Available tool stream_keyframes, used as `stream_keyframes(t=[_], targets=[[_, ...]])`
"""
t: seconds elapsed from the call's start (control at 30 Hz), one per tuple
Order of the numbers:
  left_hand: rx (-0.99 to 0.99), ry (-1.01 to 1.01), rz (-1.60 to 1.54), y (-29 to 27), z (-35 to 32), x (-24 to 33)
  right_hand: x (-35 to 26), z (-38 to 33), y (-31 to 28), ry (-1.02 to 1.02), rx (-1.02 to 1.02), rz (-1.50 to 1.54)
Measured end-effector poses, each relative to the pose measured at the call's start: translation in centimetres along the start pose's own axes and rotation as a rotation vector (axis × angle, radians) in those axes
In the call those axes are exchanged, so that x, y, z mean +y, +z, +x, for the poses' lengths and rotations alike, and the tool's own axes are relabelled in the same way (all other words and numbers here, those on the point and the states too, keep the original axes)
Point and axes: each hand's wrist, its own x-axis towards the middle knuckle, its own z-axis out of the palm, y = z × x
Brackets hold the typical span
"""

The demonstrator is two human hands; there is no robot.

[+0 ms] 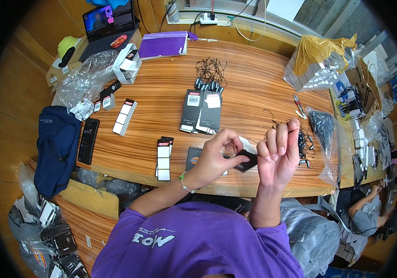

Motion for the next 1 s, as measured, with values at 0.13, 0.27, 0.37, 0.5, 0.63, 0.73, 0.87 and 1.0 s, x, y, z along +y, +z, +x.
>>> stream_keyframes(t=[0.13, 0.27, 0.37, 0.5, 0.63, 0.73, 0.87, 1.0], targets=[[-0.004, 0.272, 0.331, -1.3, 0.6, 1.0, -0.5, -0.2, -0.1, 0.006, -0.002, -0.038], [-0.007, 0.258, 0.389, -1.5, 1.0, 2.5, -0.3, -0.4, -0.2, 0.057, 0.012, -0.052], [-0.162, 0.082, 0.355, -2.1, 0.9, 3.9, -0.2, -0.4, -0.1, 0.071, 0.036, -0.053], [-0.196, 0.086, 0.404, -2.3, 0.8, 4.1, 0.1, -0.4, -0.1, 0.072, 0.018, -0.038], [-0.184, 0.216, 0.383, -2.2, 1.0, 3.3, -0.2, -0.4, -0.1, 0.049, -0.009, 0.002], [-0.209, 0.179, 0.353, -2.3, 1.2, 3.1, -0.4, -0.3, -0.3, 0.041, -0.025, 0.021], [-0.212, 0.077, 0.228, -2.2, 1.0, 3.2, -0.5, -0.3, -0.4, 0.044, -0.044, 0.049], [-0.275, 0.111, 0.192, -2.6, 1.0, 2.6, -0.6, -0.2, -0.4, 0.047, -0.046, 0.064]])
